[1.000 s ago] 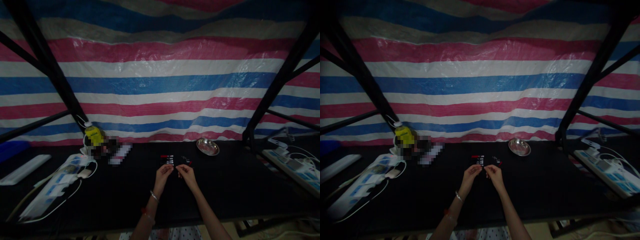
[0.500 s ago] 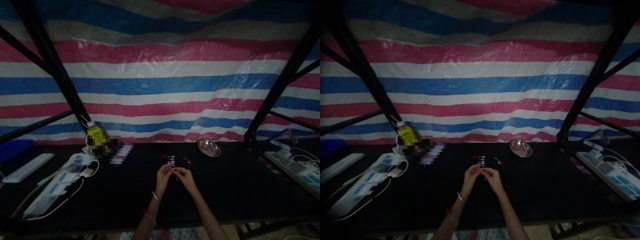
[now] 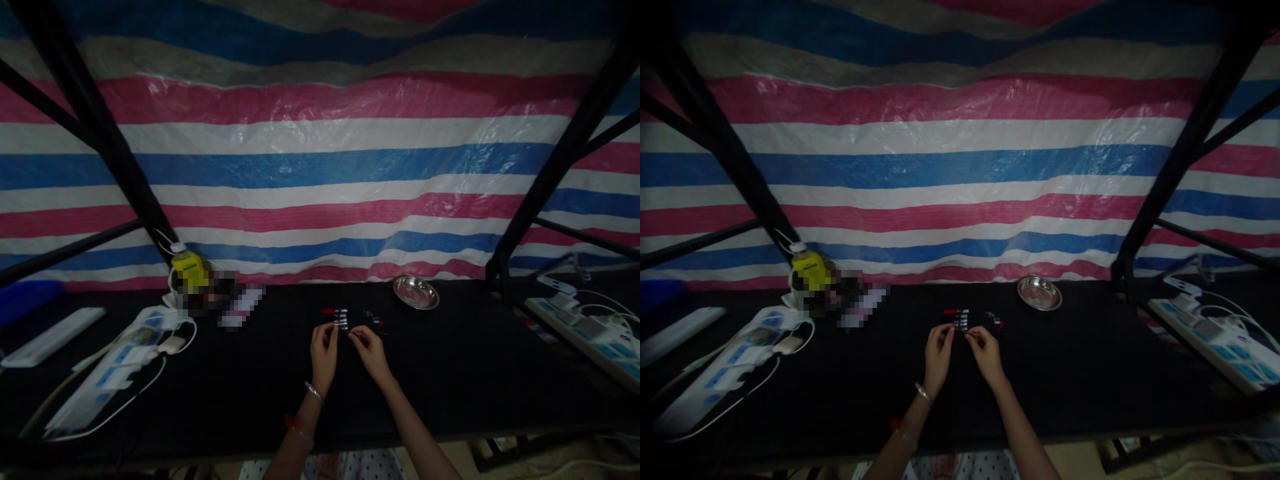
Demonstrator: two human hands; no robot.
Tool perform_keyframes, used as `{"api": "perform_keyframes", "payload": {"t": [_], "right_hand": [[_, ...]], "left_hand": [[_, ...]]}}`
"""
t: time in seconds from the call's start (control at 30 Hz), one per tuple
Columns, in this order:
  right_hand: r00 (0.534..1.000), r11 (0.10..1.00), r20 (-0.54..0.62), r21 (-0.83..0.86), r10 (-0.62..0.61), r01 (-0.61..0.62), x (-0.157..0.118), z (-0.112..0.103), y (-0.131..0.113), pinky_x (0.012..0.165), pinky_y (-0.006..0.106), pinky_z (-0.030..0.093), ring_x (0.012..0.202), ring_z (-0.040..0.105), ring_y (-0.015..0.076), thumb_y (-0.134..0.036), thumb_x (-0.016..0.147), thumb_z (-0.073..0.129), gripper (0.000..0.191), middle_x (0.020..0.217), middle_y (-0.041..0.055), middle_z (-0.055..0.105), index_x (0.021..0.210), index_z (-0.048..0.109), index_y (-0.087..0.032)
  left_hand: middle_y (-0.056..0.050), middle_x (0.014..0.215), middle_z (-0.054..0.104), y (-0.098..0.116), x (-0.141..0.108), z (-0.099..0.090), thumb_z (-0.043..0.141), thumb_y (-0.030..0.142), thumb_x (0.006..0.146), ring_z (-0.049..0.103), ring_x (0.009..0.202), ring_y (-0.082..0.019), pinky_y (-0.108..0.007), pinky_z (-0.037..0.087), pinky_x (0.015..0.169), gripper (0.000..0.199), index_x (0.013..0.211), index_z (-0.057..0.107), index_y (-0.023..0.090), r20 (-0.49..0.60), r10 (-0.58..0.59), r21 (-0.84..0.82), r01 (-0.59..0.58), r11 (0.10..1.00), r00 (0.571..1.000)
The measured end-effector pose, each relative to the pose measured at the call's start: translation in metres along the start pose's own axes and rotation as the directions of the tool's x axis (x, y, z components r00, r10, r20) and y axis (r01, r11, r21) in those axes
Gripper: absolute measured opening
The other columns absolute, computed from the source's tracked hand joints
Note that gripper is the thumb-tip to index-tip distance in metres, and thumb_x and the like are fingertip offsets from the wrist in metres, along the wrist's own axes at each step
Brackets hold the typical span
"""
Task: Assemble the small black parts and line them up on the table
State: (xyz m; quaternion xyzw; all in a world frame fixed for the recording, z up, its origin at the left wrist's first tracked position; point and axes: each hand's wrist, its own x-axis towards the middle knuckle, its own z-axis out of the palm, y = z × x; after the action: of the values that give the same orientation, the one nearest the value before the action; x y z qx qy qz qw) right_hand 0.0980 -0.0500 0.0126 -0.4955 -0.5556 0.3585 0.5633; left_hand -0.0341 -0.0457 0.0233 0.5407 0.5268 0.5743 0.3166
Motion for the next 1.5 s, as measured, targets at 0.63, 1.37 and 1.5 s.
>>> {"api": "perform_keyframes", "payload": {"t": [0.63, 1.37, 1.5], "right_hand": [[0.999, 0.995, -0.039, -0.098, -0.020, 0.016, 0.002, 0.012, 0.007, 0.061, 0.028, 0.046, 0.072, 0.063, 0.0203, -0.050, 0.076, 0.055, 0.030, 0.072, 0.0042, 0.066, 0.077, 0.058, -0.020], [1.000, 0.999, -0.015, -0.037, -0.004, 0.003, -0.001, 0.012, 0.000, 0.061, 0.027, 0.044, 0.065, 0.057, 0.0174, -0.047, 0.072, 0.062, 0.032, 0.071, 0.0041, 0.065, 0.078, 0.067, -0.016], [0.999, 1.000, -0.045, -0.022, -0.007, 0.006, -0.001, 0.012, 0.001, 0.059, 0.026, 0.044, 0.062, 0.056, 0.0159, -0.047, 0.071, 0.062, 0.033, 0.071, 0.0041, 0.065, 0.079, 0.068, -0.016]], "left_hand": [[-0.007, 0.096, 0.061, -0.010, 0.003, -0.011, 0.050, 0.022, 0.076, 0.055, 0.098, -0.025, -0.047, 0.032, 0.090, 0.027, 0.103, 0.052, 0.018, -0.239, -0.089, 0.460, 0.193, 0.866, 0.967], [-0.004, 0.076, 0.058, -0.026, 0.011, -0.009, 0.066, 0.046, 0.065, 0.059, 0.070, -0.015, -0.028, 0.049, 0.067, 0.038, 0.084, 0.059, 0.013, -0.292, -0.149, -0.264, 0.070, 0.962, 0.945], [-0.005, 0.077, 0.059, -0.027, 0.012, -0.010, 0.065, 0.047, 0.066, 0.058, 0.074, -0.016, -0.030, 0.049, 0.072, 0.039, 0.082, 0.060, 0.013, -0.338, -0.148, -0.241, 0.066, 0.968, 0.929]]}}
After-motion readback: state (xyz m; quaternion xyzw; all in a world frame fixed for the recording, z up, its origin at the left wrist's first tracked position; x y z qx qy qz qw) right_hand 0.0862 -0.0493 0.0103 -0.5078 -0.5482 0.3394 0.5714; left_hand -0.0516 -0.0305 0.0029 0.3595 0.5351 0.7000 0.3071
